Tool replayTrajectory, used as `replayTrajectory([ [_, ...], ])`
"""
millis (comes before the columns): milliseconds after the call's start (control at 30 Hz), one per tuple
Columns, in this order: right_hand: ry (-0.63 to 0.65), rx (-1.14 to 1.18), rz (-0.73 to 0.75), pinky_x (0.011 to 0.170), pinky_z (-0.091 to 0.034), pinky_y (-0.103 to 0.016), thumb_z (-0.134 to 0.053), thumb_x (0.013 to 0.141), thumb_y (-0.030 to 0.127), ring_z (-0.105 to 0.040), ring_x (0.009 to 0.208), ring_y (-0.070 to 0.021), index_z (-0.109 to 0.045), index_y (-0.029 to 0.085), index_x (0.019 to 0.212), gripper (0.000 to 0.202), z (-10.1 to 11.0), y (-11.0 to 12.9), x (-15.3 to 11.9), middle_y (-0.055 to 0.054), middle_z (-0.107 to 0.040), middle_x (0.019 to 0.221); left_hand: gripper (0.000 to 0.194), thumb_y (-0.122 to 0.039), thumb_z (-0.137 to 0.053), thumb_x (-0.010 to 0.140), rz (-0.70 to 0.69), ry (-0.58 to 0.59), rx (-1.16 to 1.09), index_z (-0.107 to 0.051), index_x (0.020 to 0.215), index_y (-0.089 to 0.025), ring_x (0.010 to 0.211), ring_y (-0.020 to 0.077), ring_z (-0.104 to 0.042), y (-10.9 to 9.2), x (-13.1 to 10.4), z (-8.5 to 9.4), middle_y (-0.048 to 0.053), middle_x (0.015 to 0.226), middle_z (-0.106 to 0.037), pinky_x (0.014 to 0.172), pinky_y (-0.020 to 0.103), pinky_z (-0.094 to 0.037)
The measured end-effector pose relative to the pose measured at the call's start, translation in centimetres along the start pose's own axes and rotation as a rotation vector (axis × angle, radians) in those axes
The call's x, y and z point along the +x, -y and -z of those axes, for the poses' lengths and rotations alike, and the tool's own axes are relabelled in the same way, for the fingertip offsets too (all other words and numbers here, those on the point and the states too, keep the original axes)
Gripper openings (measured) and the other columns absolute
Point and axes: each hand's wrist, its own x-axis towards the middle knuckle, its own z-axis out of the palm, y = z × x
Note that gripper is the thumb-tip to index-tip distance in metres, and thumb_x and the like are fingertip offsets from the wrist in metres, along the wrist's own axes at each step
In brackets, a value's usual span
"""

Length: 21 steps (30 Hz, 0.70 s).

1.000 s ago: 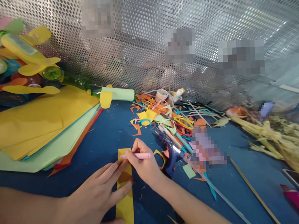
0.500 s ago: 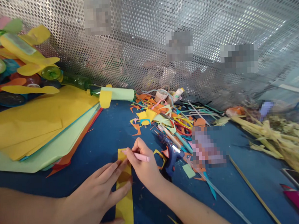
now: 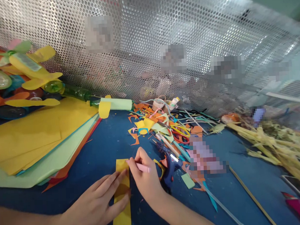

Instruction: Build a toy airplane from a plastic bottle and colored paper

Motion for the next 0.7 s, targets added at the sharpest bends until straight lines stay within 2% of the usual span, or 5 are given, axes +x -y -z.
replayTrajectory([
  [100,-0.007,-0.003,-0.007,0.053,-0.034,-0.024,-0.046,0.085,0.029,-0.036,0.048,-0.0106,-0.03,0.023,0.066,0.026,0.1,0.0,0.0,0.006,-0.031,0.059,0.052,-0.046,-0.049,0.082,-0.003,-0.011,0.035,-0.044,0.127,-0.019,0.127,0.0322,-0.034,0.1,0.1,-0.1,0.019,0.134,-0.042,0.095,0.042,-0.038],
  [267,0.009,-0.009,-0.003,0.051,-0.033,-0.023,-0.047,0.085,0.026,-0.036,0.05,-0.0111,-0.029,0.023,0.066,0.026,0.2,-0.3,-0.1,0.006,-0.03,0.058,0.036,-0.026,-0.04,0.09,-0.042,-0.03,0.184,-0.043,0.125,-0.024,0.119,0.0298,-0.046,0.2,0.4,-0.4,0.017,0.128,-0.049,0.087,0.037,-0.045],
  [700,-0.008,-0.027,-0.046,0.05,-0.031,-0.022,-0.046,0.078,0.016,-0.033,0.051,-0.0096,-0.026,0.022,0.063,0.026,0.3,0.1,-0.1,0.007,-0.026,0.057,0.037,-0.027,-0.043,0.088,-0.024,-0.145,0.187,-0.042,0.124,-0.021,0.121,0.0309,-0.042,0.2,0.2,-1.2,0.019,0.131,-0.045,0.089,0.038,-0.04],
])
